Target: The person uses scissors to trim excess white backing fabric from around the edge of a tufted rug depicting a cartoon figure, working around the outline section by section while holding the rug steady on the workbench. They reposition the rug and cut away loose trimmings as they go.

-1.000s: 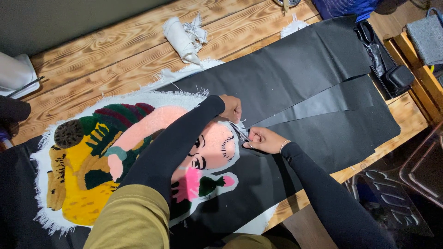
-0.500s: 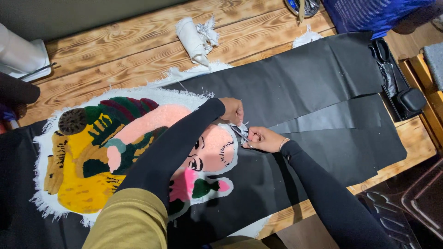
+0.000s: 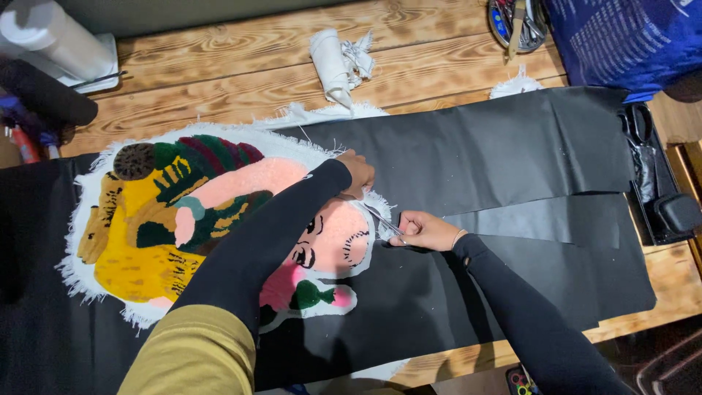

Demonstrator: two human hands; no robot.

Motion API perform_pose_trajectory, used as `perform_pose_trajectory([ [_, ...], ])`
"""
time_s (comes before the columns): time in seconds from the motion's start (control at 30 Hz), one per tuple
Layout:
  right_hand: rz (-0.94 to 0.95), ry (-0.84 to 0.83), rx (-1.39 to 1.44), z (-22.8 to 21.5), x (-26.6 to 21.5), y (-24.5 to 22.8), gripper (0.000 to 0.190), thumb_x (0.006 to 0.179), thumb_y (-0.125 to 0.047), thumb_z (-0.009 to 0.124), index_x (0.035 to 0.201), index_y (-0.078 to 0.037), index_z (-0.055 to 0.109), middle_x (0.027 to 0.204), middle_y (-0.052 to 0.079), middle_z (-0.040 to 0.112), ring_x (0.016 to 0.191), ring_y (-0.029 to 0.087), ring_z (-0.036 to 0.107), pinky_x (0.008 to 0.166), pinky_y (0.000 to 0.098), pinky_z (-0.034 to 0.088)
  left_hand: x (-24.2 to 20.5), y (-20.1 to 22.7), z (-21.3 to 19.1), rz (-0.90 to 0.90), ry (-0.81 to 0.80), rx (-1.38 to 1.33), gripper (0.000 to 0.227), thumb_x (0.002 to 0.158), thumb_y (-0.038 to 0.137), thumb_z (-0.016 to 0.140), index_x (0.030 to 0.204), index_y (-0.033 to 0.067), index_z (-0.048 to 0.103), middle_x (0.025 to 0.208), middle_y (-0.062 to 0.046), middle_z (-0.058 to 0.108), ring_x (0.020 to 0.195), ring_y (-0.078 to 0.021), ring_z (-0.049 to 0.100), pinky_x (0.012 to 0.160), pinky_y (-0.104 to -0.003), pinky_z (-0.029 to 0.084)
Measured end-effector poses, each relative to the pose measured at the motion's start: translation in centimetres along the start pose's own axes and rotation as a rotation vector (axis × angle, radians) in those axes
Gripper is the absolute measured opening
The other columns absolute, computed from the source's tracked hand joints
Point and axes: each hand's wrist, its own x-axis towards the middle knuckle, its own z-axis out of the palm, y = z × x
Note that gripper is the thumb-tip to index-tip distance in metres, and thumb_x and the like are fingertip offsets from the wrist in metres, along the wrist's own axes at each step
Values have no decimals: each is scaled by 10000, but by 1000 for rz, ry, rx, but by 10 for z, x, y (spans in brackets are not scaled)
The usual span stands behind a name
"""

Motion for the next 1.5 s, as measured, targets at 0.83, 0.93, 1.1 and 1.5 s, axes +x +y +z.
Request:
perform_pose_trajectory([
  [0.83,-126,-196,70,-29,33,-1,279,903,-262,777,850,-90,564,675,-78,598,600,2,484,514,199,381,-4,-16,7,-9,150,-407,338,792,274,812,1096,130,778,1124,-92,754,1050,-274,712,899,-358,544],
  [0.93,-82,-150,-29,-32,38,-9,315,904,-263,790,818,-75,552,662,-62,602,596,14,459,502,212,358,-5,-16,5,-92,111,-430,322,800,295,806,1080,139,782,1126,-76,759,1031,-257,730,885,-359,554],
  [1.1,-84,-186,-64,-35,49,-17,306,904,-261,795,818,-93,554,667,-72,586,591,14,448,501,217,338,-1,-23,10,-37,177,-484,343,759,296,846,1048,121,792,1098,-82,768,1017,-256,729,877,-349,555],
  [1.5,-71,-327,-16,-55,62,-23,331,891,-246,805,796,-94,526,561,-48,526,514,44,418,466,235,319,-1,-32,5,-15,203,-559,325,756,290,845,1024,112,798,1090,-79,777,989,-244,738,853,-340,561],
])
